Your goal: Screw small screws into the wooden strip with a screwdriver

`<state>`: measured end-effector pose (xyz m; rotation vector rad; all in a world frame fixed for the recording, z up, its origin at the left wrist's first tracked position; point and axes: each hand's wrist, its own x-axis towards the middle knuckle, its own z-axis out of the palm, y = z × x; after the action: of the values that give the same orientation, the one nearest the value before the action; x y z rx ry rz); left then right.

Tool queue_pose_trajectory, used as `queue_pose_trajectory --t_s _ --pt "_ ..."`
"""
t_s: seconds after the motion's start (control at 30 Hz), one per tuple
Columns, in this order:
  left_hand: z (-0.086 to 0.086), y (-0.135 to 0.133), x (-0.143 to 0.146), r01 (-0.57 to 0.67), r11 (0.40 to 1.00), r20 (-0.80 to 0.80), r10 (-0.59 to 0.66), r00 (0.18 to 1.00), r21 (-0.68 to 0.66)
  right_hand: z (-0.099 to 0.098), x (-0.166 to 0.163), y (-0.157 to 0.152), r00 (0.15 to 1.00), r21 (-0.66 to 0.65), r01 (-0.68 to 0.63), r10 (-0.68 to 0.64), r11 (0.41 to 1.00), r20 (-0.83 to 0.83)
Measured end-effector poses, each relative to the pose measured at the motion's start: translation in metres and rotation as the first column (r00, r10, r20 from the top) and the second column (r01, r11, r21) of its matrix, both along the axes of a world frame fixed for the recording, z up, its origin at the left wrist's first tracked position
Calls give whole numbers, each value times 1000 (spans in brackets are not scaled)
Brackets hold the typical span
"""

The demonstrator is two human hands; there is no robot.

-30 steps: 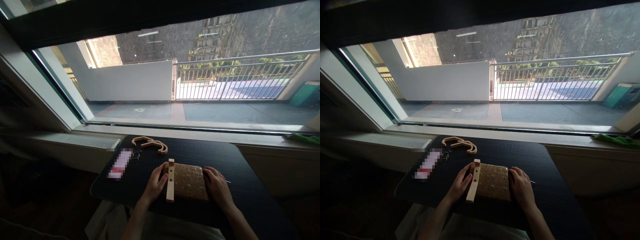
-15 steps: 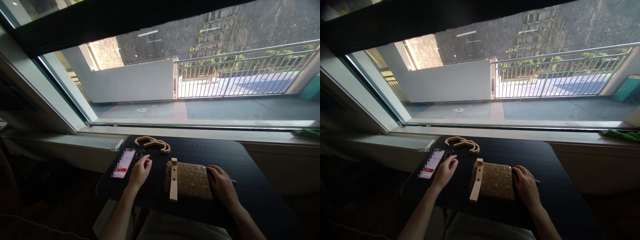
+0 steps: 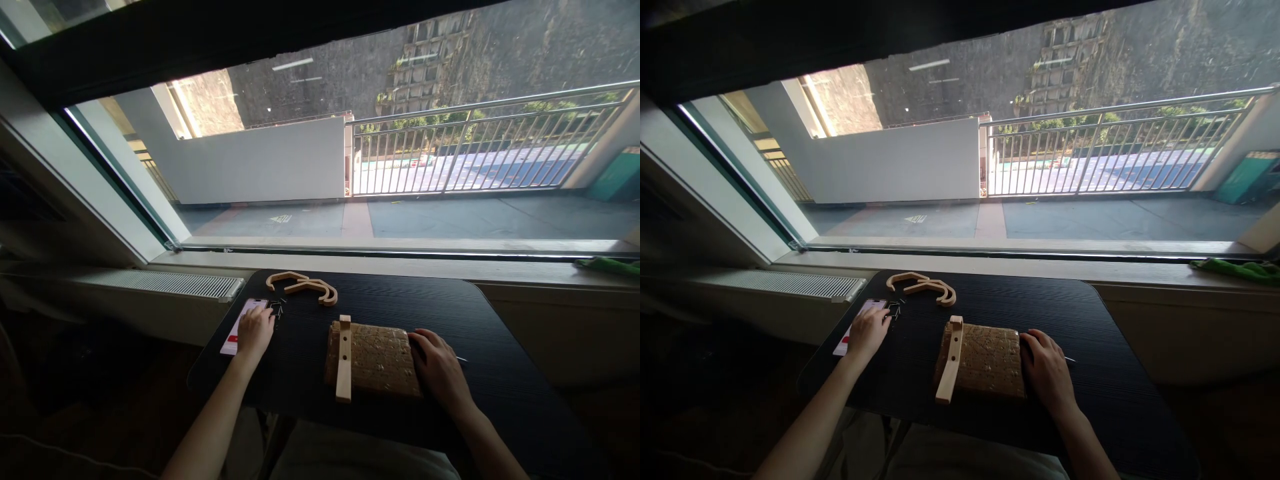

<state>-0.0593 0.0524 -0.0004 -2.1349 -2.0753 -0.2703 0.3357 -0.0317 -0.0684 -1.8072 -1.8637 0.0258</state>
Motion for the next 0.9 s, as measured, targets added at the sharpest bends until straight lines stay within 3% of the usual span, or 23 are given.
queue_pose_trajectory --t_s 0.17,0.7,0.9 --pt "-2 5 3 47 999 -83 -48 995 -17 2 -1 -1 1000 -4 -2 2 1000 -12" --pt "-8 4 1 85 996 -44 -86 995 -35 5 -2 -1 998 -13 -4 3 1000 -63" --pt "-10 6 -4 154 988 -52 -155 987 -16 5 -2 -2 996 -1 -4 4 1000 -84"
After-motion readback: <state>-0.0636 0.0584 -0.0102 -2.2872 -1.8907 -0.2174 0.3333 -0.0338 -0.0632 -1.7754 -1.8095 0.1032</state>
